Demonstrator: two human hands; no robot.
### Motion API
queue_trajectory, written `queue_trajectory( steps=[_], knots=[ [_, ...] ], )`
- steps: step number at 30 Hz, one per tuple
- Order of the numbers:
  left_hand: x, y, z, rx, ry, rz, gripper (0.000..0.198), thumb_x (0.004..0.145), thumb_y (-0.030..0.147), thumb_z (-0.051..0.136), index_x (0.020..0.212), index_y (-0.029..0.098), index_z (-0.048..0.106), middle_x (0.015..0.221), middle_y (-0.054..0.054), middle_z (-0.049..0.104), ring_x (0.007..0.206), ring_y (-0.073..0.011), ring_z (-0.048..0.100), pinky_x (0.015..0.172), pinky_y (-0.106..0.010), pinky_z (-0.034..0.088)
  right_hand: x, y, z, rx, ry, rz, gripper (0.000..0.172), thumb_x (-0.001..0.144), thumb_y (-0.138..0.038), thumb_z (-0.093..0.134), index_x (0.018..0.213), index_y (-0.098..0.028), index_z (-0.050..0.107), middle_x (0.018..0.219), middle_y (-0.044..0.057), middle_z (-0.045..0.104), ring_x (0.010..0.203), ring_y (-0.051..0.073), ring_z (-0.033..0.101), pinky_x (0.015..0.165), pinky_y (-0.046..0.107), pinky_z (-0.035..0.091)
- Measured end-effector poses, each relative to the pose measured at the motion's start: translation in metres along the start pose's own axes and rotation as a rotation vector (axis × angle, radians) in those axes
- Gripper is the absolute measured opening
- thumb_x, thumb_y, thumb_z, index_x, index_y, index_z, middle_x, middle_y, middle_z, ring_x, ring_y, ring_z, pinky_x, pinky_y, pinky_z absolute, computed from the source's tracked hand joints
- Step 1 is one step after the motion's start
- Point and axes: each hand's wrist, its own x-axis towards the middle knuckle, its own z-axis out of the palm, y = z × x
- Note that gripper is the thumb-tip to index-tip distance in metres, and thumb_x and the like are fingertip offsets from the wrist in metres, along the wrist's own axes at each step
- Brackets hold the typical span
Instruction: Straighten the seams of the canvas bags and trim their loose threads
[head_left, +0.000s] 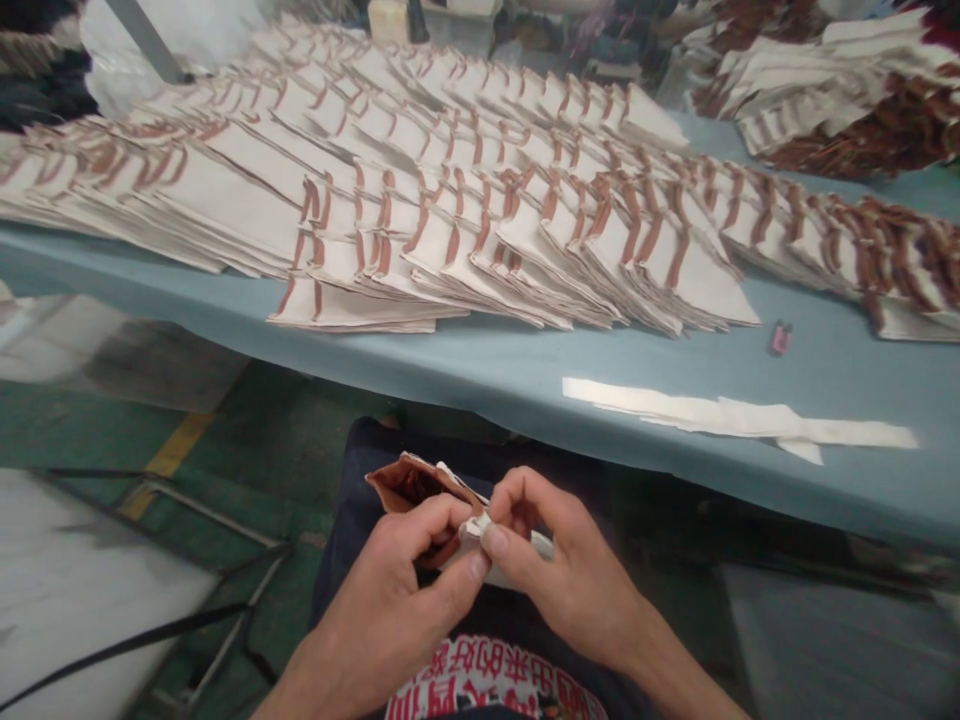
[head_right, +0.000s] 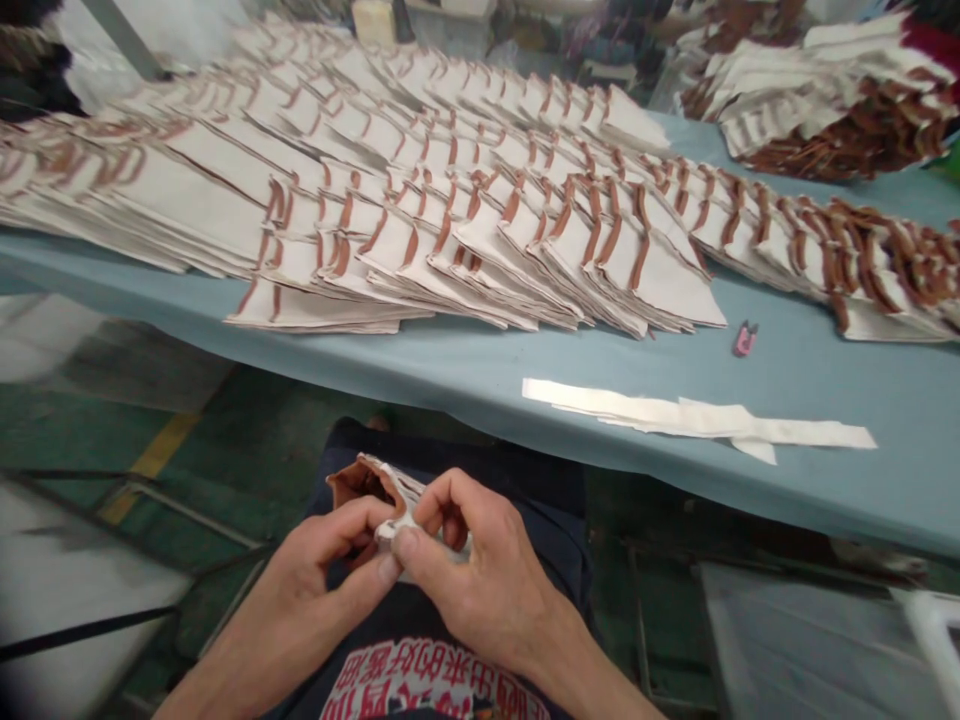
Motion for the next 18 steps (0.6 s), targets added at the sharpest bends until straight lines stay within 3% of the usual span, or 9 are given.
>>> queue_trajectory(
  steps=[4, 9, 18],
  knots=[
    [0.001, -0.001, -0.002, -0.029, -0.037, -0.003, 0.018, 0.095, 0.026, 0.056, 0.086, 0.017, 0.069, 0.078, 0.001, 0.067, 0.072, -0.0138, 0.057, 0.066, -0.022, 0.043, 0.002, 0.004, -0.002, 0.06, -0.016, 0.019, 0.026, 0.098, -0.041, 0.056, 0.084, -0.02, 0.058, 0.074, -0.003, 0.055, 0.068, 0.014, 0.049, 0.062, 0.026, 0.037],
    [0.008, -0.004, -0.004, -0.047, -0.066, 0.03, 0.027, 0.099, 0.028, 0.052, 0.08, 0.017, 0.068, 0.073, 0.002, 0.066, 0.066, -0.0123, 0.055, 0.063, -0.022, 0.041, 0.005, 0.009, -0.006, 0.174, -0.093, 0.058, 0.028, 0.097, -0.045, 0.061, 0.084, -0.02, 0.057, 0.074, -0.004, 0.054, 0.067, 0.013, 0.046, 0.061, 0.025, 0.037],
    [0.017, -0.007, -0.004, -0.012, -0.077, 0.098, 0.028, 0.099, 0.024, 0.051, 0.079, 0.017, 0.07, 0.071, 0.003, 0.065, 0.066, -0.0114, 0.055, 0.063, -0.021, 0.041, 0.006, 0.006, -0.019, 0.117, -0.11, 0.039, 0.016, 0.096, -0.031, 0.064, 0.087, -0.019, 0.063, 0.073, -0.004, 0.059, 0.064, 0.011, 0.05, 0.058, 0.022, 0.038]
  ],
)
